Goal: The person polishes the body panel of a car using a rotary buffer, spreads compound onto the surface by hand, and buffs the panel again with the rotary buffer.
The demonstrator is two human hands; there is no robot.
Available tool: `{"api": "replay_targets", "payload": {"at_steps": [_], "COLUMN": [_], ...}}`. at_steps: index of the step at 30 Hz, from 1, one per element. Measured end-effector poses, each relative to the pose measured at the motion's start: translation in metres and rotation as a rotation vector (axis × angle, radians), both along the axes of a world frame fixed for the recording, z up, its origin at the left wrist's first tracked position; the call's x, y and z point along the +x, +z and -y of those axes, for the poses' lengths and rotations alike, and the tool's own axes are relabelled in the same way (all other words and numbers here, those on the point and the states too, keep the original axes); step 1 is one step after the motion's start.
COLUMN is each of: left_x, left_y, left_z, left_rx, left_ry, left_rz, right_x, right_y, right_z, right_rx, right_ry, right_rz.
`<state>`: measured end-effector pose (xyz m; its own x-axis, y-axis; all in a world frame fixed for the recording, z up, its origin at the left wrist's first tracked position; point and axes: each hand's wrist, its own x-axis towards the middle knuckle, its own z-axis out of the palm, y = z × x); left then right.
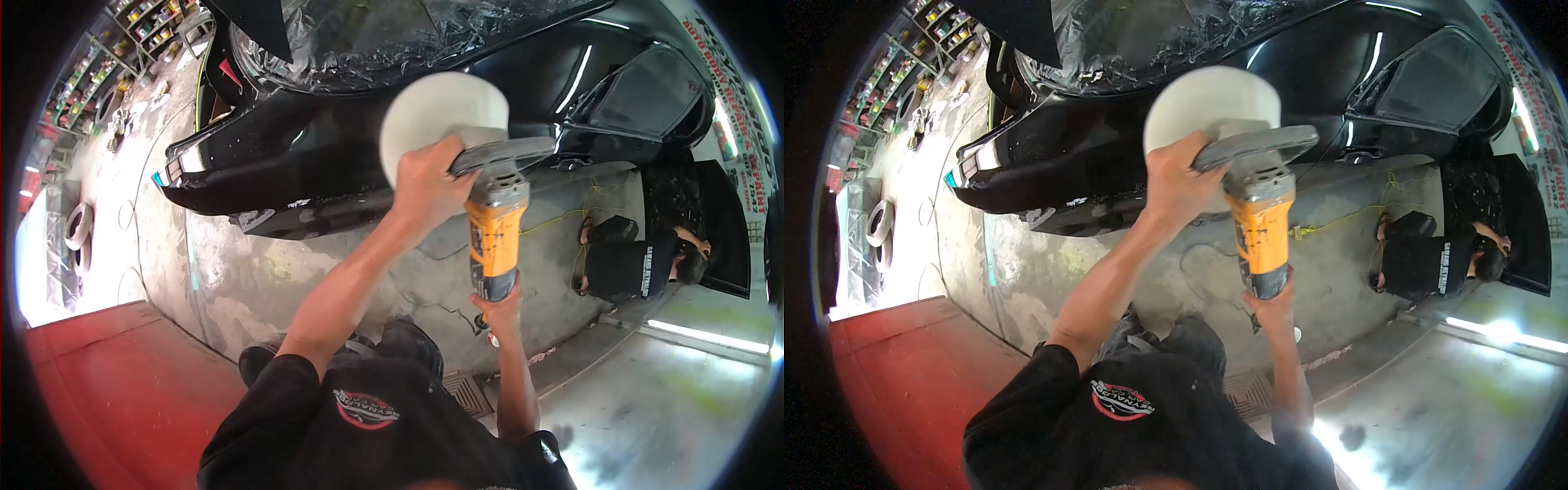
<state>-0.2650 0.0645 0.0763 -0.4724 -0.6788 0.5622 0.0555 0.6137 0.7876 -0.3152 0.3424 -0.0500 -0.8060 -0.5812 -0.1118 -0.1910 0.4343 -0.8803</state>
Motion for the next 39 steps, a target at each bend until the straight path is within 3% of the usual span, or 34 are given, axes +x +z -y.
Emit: {"api": "replay_targets", "payload": {"at_steps": [4,7,15,18,21,24,28,30,33,38,39], "left_x": [-0.014,0.007,0.151,0.204,0.238,0.293,0.366,0.385,0.386,0.333,0.322], "left_y": [0.010,0.010,-0.017,0.004,0.024,0.013,0.010,0.020,0.026,0.029,0.013], "left_z": [-0.001,0.002,0.044,0.066,0.076,0.115,0.163,0.172,0.176,0.148,0.149], "left_rx": [0.052,0.079,0.177,0.266,0.306,0.314,0.379,0.423,0.372,0.381,0.250], "left_ry": [-0.055,0.012,0.241,0.359,0.491,0.572,0.725,0.759,0.760,0.694,0.669], "left_rz": [-0.028,0.019,0.118,0.089,-0.074,-0.210,-0.228,-0.221,-0.226,-0.165,-0.113], "right_x": [-0.011,-0.003,0.081,0.107,0.118,0.146,0.188,0.200,0.202,0.171,0.163], "right_y": [0.022,0.031,0.069,0.091,0.131,0.132,0.135,0.137,0.141,0.120,0.117], "right_z": [0.008,0.008,0.053,0.090,0.122,0.170,0.237,0.261,0.275,0.226,0.210], "right_rx": [-0.039,0.035,0.230,0.127,0.180,0.170,0.154,0.228,0.238,0.165,0.184], "right_ry": [-0.092,-0.005,0.245,0.349,0.483,0.631,0.781,0.779,0.808,0.671,0.630], "right_rz": [0.154,0.134,-0.031,0.119,0.138,0.098,0.029,0.128,0.203,0.174,0.154]}}
